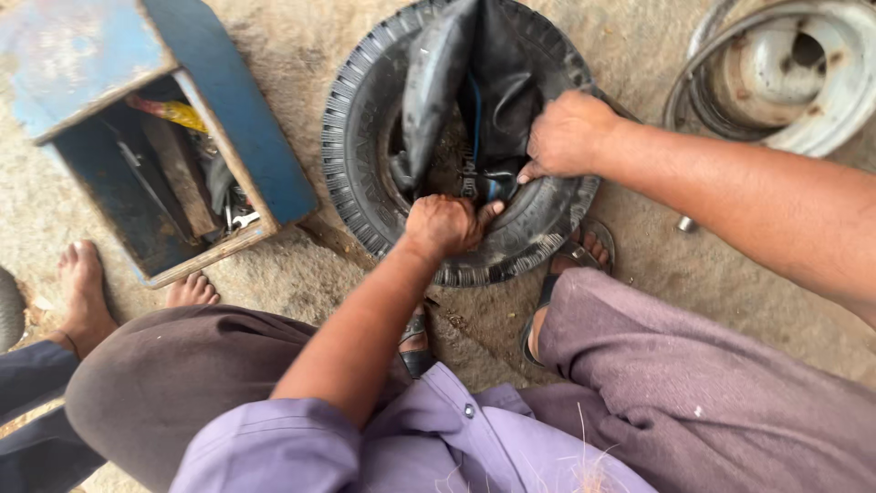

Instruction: The person removes a tire from a rim, cuts a patch from the inner tube using scissors, and then places the inner tube back into the tire. The person also uses a tool to scrape the inside of the tire.

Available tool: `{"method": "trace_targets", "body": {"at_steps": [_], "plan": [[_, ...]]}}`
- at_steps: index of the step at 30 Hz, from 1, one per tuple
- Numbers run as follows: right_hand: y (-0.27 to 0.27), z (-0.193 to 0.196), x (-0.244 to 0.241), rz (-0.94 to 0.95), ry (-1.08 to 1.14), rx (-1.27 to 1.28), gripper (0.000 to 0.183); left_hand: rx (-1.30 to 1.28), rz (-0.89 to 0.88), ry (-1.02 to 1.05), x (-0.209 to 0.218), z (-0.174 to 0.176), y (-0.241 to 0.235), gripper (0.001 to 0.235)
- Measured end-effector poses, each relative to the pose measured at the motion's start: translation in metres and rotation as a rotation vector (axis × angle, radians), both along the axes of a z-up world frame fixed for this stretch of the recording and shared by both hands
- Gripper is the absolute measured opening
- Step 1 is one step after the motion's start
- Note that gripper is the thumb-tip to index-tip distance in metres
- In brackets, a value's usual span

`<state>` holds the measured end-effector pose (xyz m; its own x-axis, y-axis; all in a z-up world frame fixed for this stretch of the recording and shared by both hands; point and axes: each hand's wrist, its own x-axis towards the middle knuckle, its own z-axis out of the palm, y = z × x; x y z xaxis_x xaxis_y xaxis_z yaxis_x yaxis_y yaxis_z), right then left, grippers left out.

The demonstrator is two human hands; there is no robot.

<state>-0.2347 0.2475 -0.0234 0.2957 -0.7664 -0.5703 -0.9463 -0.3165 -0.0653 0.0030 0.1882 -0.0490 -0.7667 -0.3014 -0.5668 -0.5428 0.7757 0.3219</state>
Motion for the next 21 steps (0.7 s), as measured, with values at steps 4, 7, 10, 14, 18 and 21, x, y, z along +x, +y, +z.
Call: {"method": "trace_targets", "body": {"at_steps": [4, 7, 10, 14, 18, 21], "plan": [[0.007, 0.005, -0.001, -0.089, -0.06, -0.01, 0.075, 0.023, 0.002, -0.033, 0.01, 0.006, -0.004, 0.08], [0.033, 0.019, 0.015, -0.219, -0.032, 0.186, 0.081, 0.052, -0.14, 0.025, 0.016, 0.009, -0.003, 0.078], [0.05, 0.038, 0.033, -0.386, 0.012, 0.392, 0.09, 0.119, -0.182, 0.071, 0.008, 0.01, -0.014, 0.075], [0.084, 0.035, 0.03, -0.644, -0.14, 0.393, 0.084, 0.187, -0.029, 0.265, -0.005, -0.01, -0.004, 0.076], [0.106, 0.042, 0.002, -1.452, -0.795, 0.587, 0.063, 0.572, 0.115, 0.393, -0.024, -0.036, 0.005, 0.12], [0.104, 0.06, -0.02, -1.819, -0.801, 0.391, 0.059, 0.488, 0.229, 0.303, -0.033, -0.035, 0.019, 0.144]]}}
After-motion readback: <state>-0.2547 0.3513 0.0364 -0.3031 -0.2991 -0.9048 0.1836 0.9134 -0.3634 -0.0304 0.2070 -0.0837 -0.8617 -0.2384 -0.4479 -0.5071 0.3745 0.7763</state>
